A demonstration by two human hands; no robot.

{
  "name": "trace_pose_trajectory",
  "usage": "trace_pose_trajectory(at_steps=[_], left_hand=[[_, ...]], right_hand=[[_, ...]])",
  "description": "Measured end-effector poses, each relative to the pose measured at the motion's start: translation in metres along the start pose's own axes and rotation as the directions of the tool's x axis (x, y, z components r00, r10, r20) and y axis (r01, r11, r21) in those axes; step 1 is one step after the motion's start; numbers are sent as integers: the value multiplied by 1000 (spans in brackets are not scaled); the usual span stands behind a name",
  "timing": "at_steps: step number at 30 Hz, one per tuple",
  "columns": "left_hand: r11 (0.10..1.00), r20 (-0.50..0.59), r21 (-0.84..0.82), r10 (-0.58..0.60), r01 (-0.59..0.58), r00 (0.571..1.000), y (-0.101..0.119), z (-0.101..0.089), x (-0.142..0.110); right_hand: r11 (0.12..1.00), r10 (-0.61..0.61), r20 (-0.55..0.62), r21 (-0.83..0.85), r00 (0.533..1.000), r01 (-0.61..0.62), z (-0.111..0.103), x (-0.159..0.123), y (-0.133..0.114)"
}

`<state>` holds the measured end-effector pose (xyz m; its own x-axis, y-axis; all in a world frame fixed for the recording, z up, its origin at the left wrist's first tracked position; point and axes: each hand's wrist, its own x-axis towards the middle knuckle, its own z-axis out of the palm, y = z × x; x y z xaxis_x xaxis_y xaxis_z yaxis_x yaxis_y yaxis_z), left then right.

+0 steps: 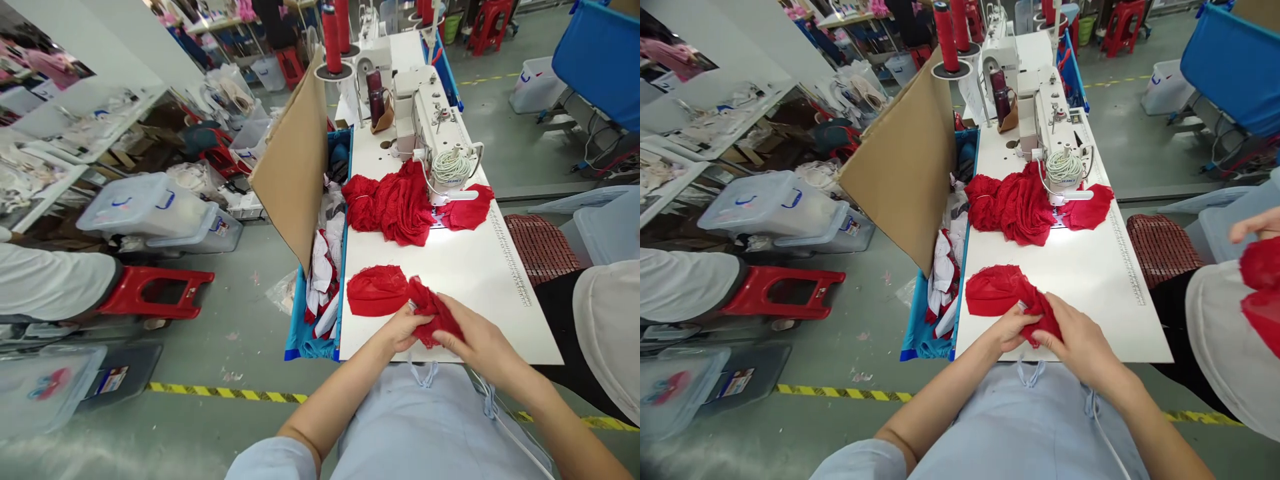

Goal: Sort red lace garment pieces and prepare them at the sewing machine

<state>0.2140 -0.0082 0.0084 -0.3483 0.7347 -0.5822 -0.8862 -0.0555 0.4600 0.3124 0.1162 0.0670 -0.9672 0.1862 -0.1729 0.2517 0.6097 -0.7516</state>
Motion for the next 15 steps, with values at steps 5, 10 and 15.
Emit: trace_pose_trajectory(at_steps=[5, 10, 15], left_hand=[[992, -67, 82, -90, 96, 994, -20, 25, 1], [977, -1, 191, -99, 97, 995, -29, 26, 1], [766, 191, 612, 97, -196, 977, -24, 9, 1]], right_hand=[[819, -290, -134, -547, 948, 173, 47, -23, 43], [958, -180, -253, -265, 950, 111, 39, -35, 71], [969, 185, -241, 207, 953, -136, 25, -37, 72]])
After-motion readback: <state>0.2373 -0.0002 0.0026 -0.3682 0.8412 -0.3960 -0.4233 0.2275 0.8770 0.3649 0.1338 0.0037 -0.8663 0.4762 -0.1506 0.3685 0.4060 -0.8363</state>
